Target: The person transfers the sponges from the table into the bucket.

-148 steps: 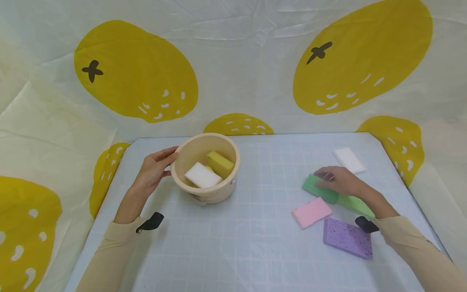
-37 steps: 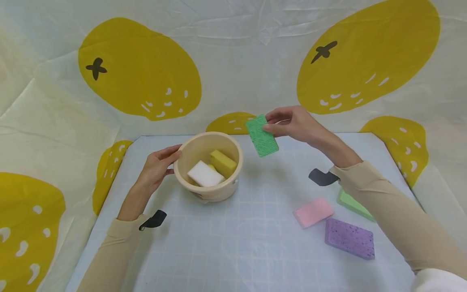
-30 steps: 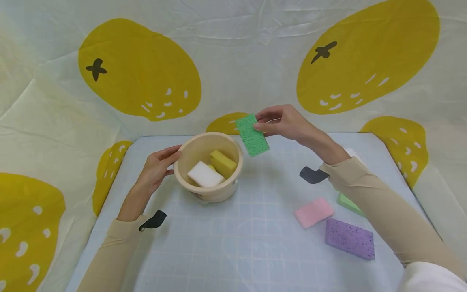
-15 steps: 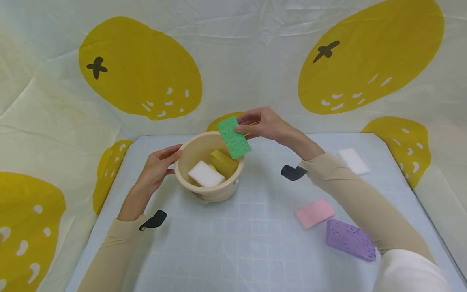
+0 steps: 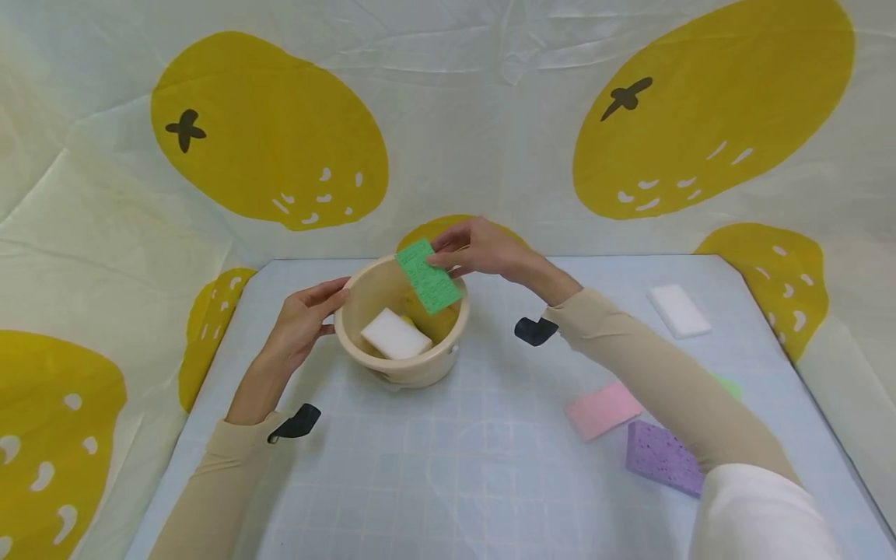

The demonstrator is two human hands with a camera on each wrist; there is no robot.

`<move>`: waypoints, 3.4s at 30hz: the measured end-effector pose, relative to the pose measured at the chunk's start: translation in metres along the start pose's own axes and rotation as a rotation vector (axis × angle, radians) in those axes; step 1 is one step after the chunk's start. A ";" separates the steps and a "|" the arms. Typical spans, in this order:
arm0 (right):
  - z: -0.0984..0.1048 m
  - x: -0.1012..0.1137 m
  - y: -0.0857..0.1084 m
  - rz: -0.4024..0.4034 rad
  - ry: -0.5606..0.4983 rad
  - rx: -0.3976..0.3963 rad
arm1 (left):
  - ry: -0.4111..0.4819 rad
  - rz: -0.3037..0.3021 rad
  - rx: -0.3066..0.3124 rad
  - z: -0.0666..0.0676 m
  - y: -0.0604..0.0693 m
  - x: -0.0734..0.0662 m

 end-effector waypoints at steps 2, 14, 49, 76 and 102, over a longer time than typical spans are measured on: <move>-0.003 0.000 -0.003 0.005 0.014 0.013 | -0.004 -0.001 -0.001 0.000 0.000 0.000; -0.023 0.001 -0.019 0.021 0.114 0.070 | -0.010 0.004 -0.003 -0.001 0.001 -0.001; -0.060 0.010 -0.028 0.212 0.677 -0.008 | 0.012 -0.014 0.014 -0.003 0.003 0.000; -0.054 0.011 -0.017 0.238 0.614 -0.031 | -0.008 -0.014 0.004 0.000 0.003 -0.002; 0.000 -0.007 0.030 0.224 0.416 -0.126 | -0.029 -0.004 0.004 0.000 0.005 -0.002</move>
Point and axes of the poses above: each hand's wrist, its own y-axis away from the middle knuckle, its own z-axis out of the back of the hand, x = y × z, the point moved 1 cm from there along -y, towards the middle knuckle, and after that the axes turned 4 degrees about -z, right-handed, at the moved point
